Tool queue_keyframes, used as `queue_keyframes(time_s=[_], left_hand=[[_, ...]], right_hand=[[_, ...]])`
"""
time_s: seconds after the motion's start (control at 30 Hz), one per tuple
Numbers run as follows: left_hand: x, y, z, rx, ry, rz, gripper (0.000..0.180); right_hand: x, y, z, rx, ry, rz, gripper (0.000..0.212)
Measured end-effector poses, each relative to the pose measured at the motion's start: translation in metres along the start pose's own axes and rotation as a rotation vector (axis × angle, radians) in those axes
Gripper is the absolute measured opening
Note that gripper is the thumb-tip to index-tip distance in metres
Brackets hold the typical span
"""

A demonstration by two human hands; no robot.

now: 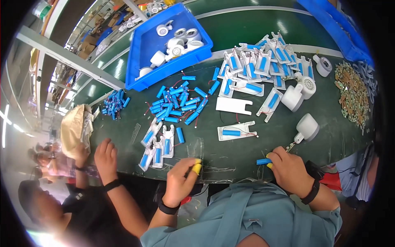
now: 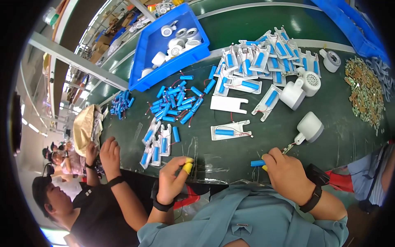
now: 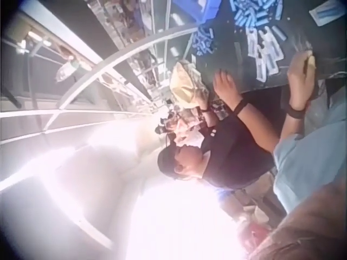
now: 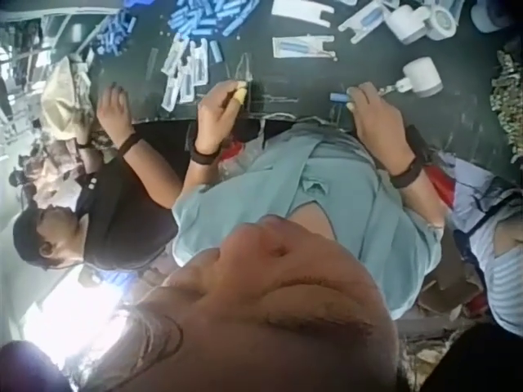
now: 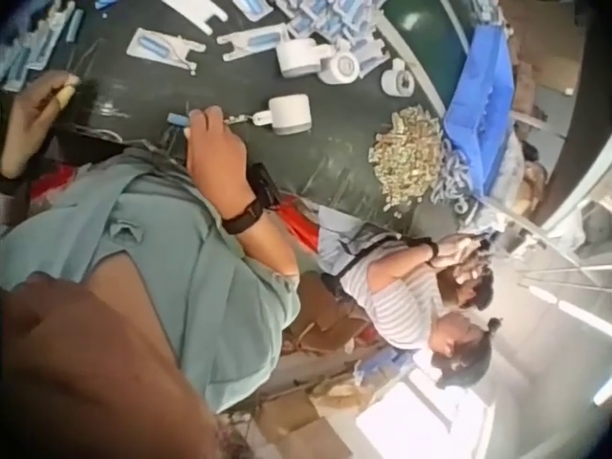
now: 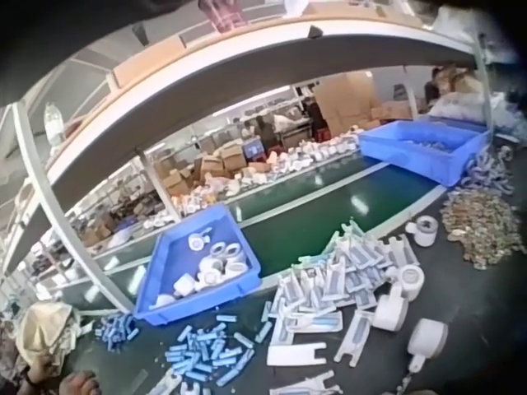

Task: The person assembles electronic devices by picking up a circuit board and a battery, connecting them, and inserting them into a white plastic housing. They then snap a white plastic cover onto the housing and place the completed unit into a blue plastic bin.

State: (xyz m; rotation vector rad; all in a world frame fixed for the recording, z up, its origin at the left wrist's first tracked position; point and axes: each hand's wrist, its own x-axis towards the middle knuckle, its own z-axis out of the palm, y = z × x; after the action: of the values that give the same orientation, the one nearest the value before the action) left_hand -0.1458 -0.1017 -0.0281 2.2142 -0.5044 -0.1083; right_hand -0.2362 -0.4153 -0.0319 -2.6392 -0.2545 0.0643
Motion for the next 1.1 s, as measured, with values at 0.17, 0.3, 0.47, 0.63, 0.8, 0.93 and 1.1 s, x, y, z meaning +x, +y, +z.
queue_keyframes(time_s=[0.17,0.3,0.47,0.63,0.8,0.93,1.1], left_hand=[[0.009,0.016,0.048,-0.005,-0.155,0.328,0.039],[0.017,0.047,0.092,0.02,-0.266,0.461,0.045],[0.025,0.037,0.102,0.056,-0.226,0.556,0.032],[0.028,0.038,0.101,0.069,-0.279,0.508,0.031],[0.029,0.058,0.097,0.094,-0.321,0.405,0.042],[0.043,0.092,0.116,0.071,-0.298,0.544,0.053],[0.053,0.113,0.145,0.136,-0.361,0.532,0.047]], right_hand=[[-0.001,-0.01,0.01,0.083,0.076,0.003,0.033],[-0.009,-0.011,0.016,0.113,0.132,-0.044,0.034],[-0.007,-0.01,0.018,0.201,0.171,-0.014,0.039],[-0.028,-0.006,0.012,0.217,0.279,-0.06,0.038],[-0.051,0.029,-0.006,0.209,0.796,0.079,0.042],[-0.045,0.047,-0.021,0.26,0.761,0.217,0.059],[-0.038,0.049,-0.016,0.313,0.602,0.349,0.079]])
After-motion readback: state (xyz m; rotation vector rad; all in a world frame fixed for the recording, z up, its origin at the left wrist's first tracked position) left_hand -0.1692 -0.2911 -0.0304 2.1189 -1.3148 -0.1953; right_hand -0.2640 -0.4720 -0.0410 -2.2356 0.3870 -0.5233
